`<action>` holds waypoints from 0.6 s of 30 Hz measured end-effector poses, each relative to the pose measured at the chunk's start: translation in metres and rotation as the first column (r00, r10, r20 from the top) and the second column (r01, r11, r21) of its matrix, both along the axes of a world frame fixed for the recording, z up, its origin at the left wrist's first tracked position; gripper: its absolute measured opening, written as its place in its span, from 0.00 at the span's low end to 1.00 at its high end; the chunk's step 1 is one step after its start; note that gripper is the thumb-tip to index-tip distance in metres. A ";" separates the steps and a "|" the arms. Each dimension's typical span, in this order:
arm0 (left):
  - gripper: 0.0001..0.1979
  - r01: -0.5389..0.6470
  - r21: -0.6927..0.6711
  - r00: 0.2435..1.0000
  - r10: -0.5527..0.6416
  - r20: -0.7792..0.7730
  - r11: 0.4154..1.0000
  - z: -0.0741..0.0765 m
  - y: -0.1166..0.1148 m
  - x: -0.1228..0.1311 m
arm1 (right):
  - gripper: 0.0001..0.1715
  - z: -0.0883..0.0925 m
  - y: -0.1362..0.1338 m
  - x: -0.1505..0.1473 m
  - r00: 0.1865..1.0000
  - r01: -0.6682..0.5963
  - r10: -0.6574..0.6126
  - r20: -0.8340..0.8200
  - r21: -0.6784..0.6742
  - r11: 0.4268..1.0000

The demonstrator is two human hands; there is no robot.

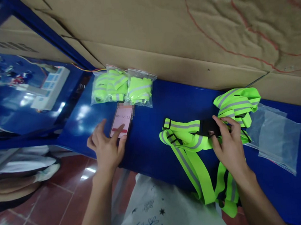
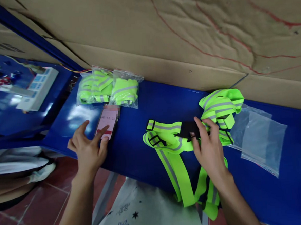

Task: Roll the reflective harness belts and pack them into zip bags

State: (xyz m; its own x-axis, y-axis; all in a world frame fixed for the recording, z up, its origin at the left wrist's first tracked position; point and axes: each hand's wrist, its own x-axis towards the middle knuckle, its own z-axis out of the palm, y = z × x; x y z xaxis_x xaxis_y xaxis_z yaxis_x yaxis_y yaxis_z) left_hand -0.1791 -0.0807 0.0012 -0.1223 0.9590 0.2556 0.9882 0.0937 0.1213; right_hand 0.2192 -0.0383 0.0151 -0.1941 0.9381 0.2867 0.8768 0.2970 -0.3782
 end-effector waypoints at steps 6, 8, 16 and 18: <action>0.22 0.051 0.068 0.984 -0.062 0.165 0.996 0.021 0.010 0.029 | 0.31 0.003 0.000 -0.002 0.997 -0.013 0.015 -0.075 0.016 1.000; 0.21 0.185 0.113 0.936 -0.210 0.281 0.976 0.036 0.016 0.053 | 0.30 0.007 0.000 -0.003 0.993 -0.027 0.031 -0.117 0.030 0.999; 0.44 0.819 0.077 0.426 -0.693 0.582 0.568 0.084 0.059 0.118 | 0.32 0.056 -0.009 -0.005 0.999 -0.028 0.031 -0.013 0.176 0.984; 0.52 0.865 0.113 0.315 -0.704 0.636 0.489 0.092 0.072 0.121 | 0.33 0.082 -0.008 -0.004 0.997 -0.073 0.068 0.035 0.187 0.980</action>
State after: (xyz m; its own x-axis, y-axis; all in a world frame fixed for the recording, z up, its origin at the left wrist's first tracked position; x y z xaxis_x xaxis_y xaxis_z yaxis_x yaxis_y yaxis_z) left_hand -0.0583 -0.0083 0.0936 0.6912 0.6866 0.2253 0.3452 -0.5877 0.7318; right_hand 0.2154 -0.0468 0.0971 -0.2685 0.8516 0.4502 0.8607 0.4220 -0.2849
